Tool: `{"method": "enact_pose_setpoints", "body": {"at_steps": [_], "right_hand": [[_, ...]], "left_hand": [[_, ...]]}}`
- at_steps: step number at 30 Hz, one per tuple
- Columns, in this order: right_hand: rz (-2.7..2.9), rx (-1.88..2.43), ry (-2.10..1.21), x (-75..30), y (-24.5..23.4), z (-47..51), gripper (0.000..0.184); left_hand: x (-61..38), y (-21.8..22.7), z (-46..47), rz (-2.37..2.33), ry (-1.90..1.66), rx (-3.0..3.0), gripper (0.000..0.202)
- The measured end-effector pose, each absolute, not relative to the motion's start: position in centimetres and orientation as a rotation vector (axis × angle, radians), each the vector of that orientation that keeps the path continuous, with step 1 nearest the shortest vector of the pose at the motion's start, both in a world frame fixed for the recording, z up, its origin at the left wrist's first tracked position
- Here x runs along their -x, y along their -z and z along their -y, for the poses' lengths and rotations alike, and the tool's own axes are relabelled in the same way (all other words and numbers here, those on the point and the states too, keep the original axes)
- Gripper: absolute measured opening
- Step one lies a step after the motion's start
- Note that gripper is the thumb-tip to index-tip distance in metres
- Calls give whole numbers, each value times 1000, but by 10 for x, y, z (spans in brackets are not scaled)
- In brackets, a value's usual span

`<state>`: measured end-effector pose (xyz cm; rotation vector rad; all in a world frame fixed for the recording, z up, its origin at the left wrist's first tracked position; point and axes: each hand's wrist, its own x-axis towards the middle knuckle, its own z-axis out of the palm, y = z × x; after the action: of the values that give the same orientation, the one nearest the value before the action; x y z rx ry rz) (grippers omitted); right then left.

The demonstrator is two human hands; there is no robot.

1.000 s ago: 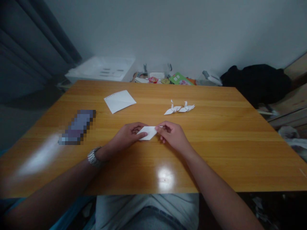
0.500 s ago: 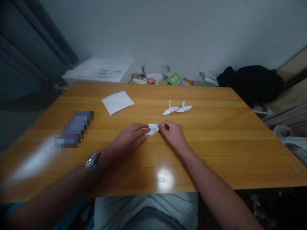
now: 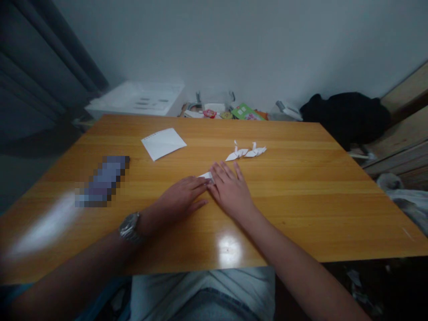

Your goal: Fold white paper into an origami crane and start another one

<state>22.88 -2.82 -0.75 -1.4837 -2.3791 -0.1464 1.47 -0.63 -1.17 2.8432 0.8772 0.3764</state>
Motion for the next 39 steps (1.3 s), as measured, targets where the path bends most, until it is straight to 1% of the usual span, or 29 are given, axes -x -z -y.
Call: {"method": "enact_pose_setpoints", "body": {"at_steps": [3, 12, 20, 33, 36, 39], "right_hand": [[2453, 1496, 102, -223, 13, 33, 54], [2518, 1561, -69, -229, 24, 35, 68], [2520, 1618, -87, -236, 26, 35, 68], [2373, 1856, -44, -281, 22, 34, 71], [2342, 1788, 38, -280, 16, 37, 69], [2454, 1585, 5, -267, 10, 41, 68]], "left_hand": [[-14, 12, 6, -885, -349, -2852, 45], [-13, 18, 12, -937, -318, -2865, 60], [-14, 19, 19, -992, -314, -2873, 60], [-21, 20, 17, -1016, -347, -2896, 55], [-21, 21, 16, -1006, -348, -2905, 57], [-22, 21, 16, -1004, -347, -2906, 57]]}}
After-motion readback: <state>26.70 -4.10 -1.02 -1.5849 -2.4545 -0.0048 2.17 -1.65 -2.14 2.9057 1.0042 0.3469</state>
